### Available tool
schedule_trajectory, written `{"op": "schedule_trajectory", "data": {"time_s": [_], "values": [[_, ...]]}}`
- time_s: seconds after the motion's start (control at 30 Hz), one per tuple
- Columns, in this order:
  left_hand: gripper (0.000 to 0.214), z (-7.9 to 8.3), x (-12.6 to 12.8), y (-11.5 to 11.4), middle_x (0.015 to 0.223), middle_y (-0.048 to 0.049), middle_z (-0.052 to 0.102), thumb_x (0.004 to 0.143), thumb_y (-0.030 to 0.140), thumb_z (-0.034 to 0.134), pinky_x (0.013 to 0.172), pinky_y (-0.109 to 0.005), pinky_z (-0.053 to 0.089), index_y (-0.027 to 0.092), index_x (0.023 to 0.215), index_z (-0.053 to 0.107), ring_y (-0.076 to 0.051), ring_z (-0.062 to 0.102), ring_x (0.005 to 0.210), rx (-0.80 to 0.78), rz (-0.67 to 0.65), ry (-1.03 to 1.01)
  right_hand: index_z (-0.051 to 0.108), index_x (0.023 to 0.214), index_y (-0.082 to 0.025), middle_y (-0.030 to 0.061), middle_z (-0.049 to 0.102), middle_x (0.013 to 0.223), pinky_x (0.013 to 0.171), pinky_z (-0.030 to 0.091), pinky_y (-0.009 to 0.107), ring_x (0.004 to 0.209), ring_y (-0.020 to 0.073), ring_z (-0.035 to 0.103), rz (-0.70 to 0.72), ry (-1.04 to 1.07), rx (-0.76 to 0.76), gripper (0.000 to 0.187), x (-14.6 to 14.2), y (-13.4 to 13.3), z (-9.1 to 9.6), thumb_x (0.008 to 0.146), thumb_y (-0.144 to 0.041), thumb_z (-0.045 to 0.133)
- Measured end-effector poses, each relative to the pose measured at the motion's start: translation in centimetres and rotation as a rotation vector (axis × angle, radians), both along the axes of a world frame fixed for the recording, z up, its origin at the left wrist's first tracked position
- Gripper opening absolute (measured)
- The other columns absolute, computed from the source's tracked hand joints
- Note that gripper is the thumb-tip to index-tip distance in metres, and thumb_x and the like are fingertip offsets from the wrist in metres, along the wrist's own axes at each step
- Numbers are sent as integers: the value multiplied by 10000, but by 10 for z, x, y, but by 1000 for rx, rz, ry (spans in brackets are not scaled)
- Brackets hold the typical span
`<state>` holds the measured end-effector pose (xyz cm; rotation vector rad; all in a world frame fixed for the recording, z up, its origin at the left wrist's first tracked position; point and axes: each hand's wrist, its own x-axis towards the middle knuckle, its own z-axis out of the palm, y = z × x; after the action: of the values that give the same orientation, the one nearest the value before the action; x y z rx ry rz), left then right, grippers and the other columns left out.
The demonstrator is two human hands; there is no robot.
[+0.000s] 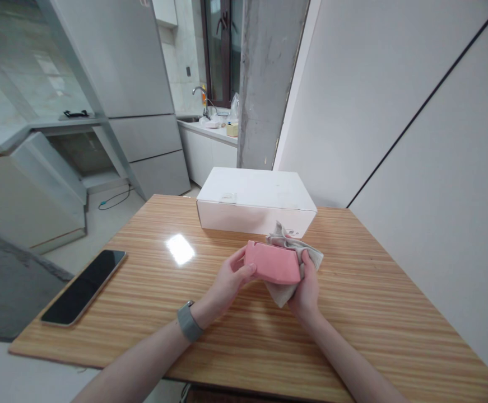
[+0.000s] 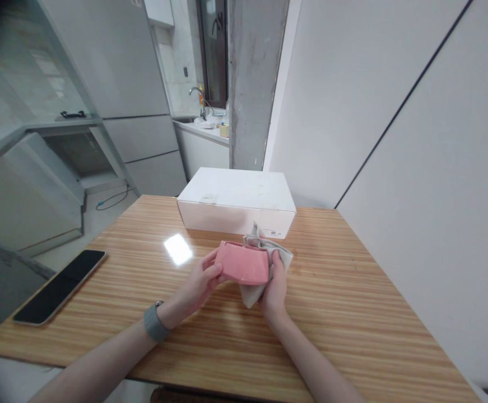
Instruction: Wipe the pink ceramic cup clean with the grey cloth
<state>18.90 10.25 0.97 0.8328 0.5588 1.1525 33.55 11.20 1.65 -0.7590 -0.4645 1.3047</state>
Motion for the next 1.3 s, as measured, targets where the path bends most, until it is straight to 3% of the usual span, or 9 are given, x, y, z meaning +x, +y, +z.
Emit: {"op": "schedule_trajectory", "data": {"time_s": [0.2, 0.33, 0.5, 0.6, 0.73, 0.9, 1.07, 1.2, 1.3], "values": [[560, -5, 0, 4, 1253, -151, 653, 747, 391, 766, 969, -418, 494, 152, 1233, 624, -311, 603, 1162, -75, 154, 114, 667, 1172, -248, 2, 761, 1058, 1017, 465, 391, 1103, 233, 662, 15, -74, -18, 444, -1, 5, -13, 818, -512, 616], [716, -2, 1, 5, 1292, -154, 625, 637, 329, 845, 995, -411, 474, 155, 1273, 566, -309, 584, 1183, 8, 260, 204, 646, 1226, -245, 14, 733, 1149, 1093, 384, 408, 1165, 228, 624, -7, -170, 26, 463, -1, 5, -21, 839, -497, 614], [775, -5, 4, 0, 1317, -130, 579, 645, 274, 844, 973, -367, 472, 204, 1314, 458, -254, 577, 1163, 116, 314, 225, 651, 1222, -251, 14, 705, 1214, 1108, 362, 377, 1214, 217, 587, -24, -213, 64, 440, -5, 0, -20, 843, -474, 625], [702, -6, 1, 0, 1284, -114, 589, 702, 317, 810, 958, -357, 462, 217, 1302, 458, -235, 580, 1127, 139, 288, 242, 667, 1180, -246, 17, 734, 1144, 1067, 413, 386, 1179, 231, 612, -12, -153, 8, 427, -6, -1, -14, 828, -484, 623], [446, -3, -5, 4, 1231, -113, 627, 879, 440, 608, 959, -367, 441, 199, 1251, 561, -237, 571, 1128, 116, 202, 221, 705, 1023, -240, 25, 772, 997, 949, 511, 413, 1043, 266, 684, 34, -4, -103, 366, -2, 0, -4, 780, -504, 633], [608, 1, -5, 3, 1273, -117, 617, 737, 378, 789, 943, -361, 442, 222, 1281, 566, -263, 573, 1140, 87, 169, 214, 717, 913, -237, 31, 785, 851, 847, 560, 425, 879, 276, 728, 106, 28, -176, 331, 3, -3, 5, 743, -517, 665], [591, -4, -2, 3, 1307, -124, 614, 769, 401, 752, 1061, -400, 376, 192, 1295, 584, -297, 496, 1275, 112, 3, 86, 722, 894, -219, 56, 787, 876, 877, 553, 457, 952, 306, 717, 133, 2, -145, 377, -1, -4, 9, 753, -559, 641], [598, -8, -3, 5, 1256, -123, 651, 721, 403, 786, 1026, -399, 409, 184, 1252, 621, -314, 536, 1229, 108, 32, 102, 718, 894, -226, 42, 785, 912, 926, 536, 448, 1011, 298, 703, 87, -33, -71, 354, -3, -2, 8, 763, -547, 646], [591, -6, -3, 5, 1202, -134, 676, 705, 431, 791, 951, -386, 456, 160, 1210, 643, -316, 592, 1139, 113, 98, 152, 710, 1007, -230, 28, 783, 929, 945, 528, 443, 1039, 287, 693, 94, -14, -51, 377, -3, -1, 7, 772, -519, 654]]}}
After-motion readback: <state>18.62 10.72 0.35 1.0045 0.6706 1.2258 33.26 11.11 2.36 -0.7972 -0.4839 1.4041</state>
